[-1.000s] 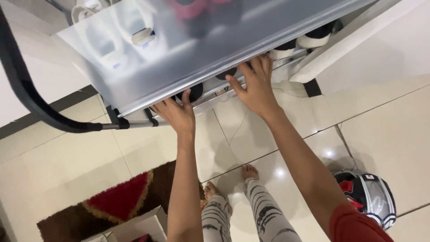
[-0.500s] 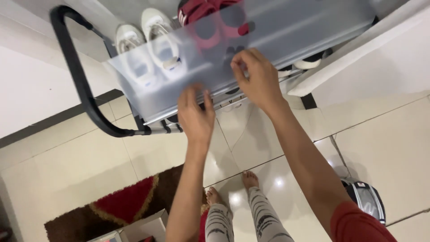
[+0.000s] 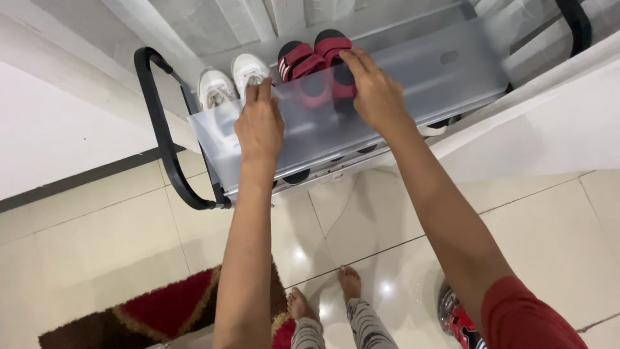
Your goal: Cleaning a shoe rack with a duster and organizing shoes into it
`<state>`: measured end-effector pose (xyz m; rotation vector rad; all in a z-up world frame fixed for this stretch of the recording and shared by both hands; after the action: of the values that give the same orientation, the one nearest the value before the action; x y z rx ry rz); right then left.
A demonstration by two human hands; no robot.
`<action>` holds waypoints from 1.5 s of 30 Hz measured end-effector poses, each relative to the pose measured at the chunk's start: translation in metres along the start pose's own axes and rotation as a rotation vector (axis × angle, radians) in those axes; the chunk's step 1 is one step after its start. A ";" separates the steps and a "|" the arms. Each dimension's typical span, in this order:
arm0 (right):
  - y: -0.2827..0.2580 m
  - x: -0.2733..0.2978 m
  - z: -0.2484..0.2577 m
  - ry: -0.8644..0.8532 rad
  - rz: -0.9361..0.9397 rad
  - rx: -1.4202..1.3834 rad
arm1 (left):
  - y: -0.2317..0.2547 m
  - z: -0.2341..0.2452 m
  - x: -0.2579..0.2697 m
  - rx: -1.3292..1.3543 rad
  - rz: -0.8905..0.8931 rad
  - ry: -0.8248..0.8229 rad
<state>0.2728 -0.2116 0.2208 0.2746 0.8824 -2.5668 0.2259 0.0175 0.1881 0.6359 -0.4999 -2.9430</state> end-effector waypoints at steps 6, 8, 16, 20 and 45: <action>-0.009 0.022 0.013 0.055 0.030 0.059 | 0.021 0.039 0.028 -0.026 -0.030 -0.007; -0.011 0.039 0.022 0.078 0.031 0.059 | 0.030 0.057 0.047 0.001 -0.036 0.004; -0.028 0.126 0.050 0.131 -0.096 0.016 | 0.060 0.090 0.138 0.073 -0.034 -0.022; -0.025 0.174 0.045 0.090 -0.208 -0.030 | 0.060 0.078 0.188 0.077 -0.006 -0.005; 0.068 0.240 -0.110 -0.194 -0.459 -0.191 | -0.018 -0.127 0.242 -0.243 0.081 -0.547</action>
<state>0.0937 -0.2679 0.0234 -0.2606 1.2180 -2.8209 0.0580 -0.0407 -0.0203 -0.2201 -0.1849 -3.0040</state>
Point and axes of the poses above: each hand's wrist, its own x-axis away from the middle knuckle, its own z-axis out of the back of the hand, y = z × x, the point moved 2 cm from there along -x, towards the middle knuckle, and after that the axes turned 11 degrees about -x, right-handed, at the moved point
